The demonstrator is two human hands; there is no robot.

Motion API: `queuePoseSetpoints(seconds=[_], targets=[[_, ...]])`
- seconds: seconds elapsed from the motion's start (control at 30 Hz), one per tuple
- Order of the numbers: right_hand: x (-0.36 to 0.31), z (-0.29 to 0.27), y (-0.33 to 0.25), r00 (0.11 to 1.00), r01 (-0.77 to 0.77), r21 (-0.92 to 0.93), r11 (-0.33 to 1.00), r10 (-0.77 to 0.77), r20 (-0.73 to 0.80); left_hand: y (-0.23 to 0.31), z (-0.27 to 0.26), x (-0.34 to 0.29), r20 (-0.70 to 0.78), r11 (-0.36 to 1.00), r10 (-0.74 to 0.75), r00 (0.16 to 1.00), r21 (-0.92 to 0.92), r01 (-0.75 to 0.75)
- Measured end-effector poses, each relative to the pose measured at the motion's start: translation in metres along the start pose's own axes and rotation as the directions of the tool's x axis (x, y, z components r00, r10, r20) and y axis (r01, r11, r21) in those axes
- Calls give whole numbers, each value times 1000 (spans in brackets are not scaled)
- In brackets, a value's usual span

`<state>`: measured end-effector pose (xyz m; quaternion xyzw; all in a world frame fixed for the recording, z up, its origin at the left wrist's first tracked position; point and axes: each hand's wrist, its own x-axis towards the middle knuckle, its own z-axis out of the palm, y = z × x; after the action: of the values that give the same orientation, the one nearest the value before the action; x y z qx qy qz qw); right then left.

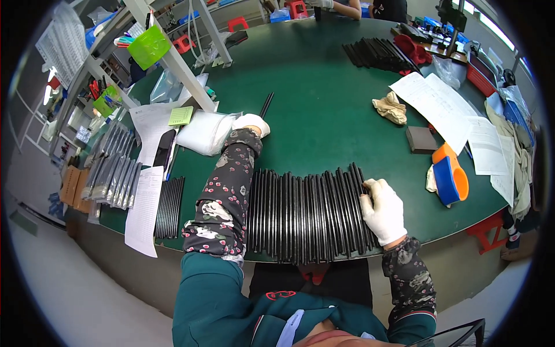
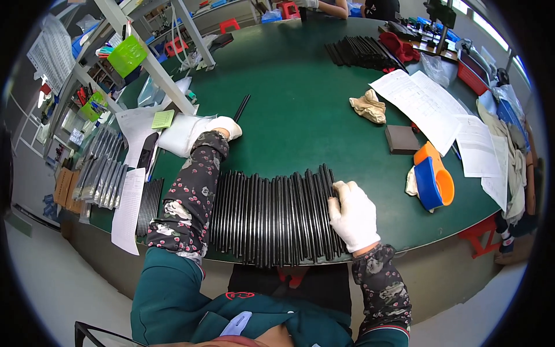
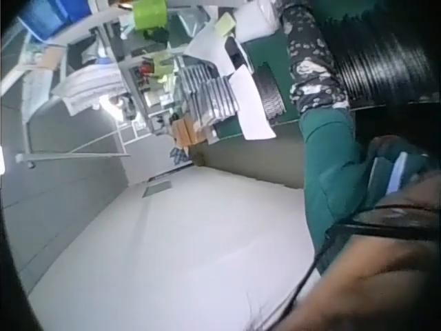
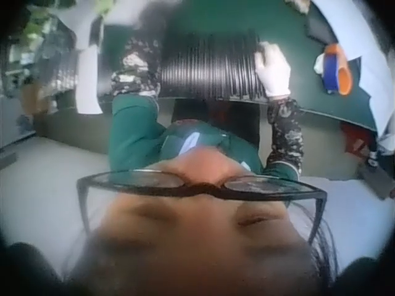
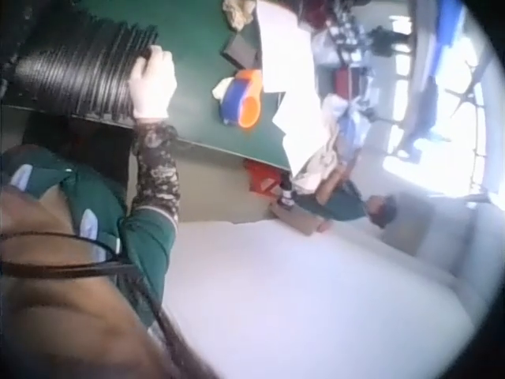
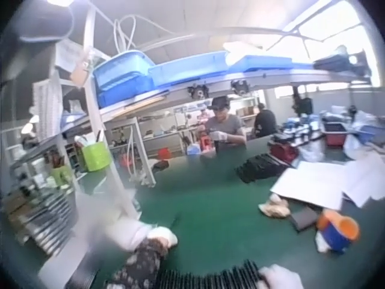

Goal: Wiping and organizing black industrial rods on a workbench.

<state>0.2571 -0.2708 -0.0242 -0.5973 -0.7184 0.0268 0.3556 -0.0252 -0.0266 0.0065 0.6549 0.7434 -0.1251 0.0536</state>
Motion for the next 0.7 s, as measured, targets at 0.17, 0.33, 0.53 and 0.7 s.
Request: queuePoseSetpoints(seconds=[0.17, 0.33, 0.53, 0.7], targets=[[-15, 5, -3, 999, 5, 52, 999, -7, 39, -24, 39, -9, 7, 992, 110, 994, 55, -111], [-24, 16, -4, 1000, 16, 56, 998, -15, -6, -57, 10, -90, -95, 918, 344, 934, -173, -356], [-46, 14, -16, 1000, 2, 23, 1000, -2, -10, -151, 75, -237, -424, 885, 214, 880, -298, -358], [-54, 12, -24, 1000, 10, 14, 1000, -10, -11, -161, 118, -315, -339, 983, 79, 937, -129, -130]])
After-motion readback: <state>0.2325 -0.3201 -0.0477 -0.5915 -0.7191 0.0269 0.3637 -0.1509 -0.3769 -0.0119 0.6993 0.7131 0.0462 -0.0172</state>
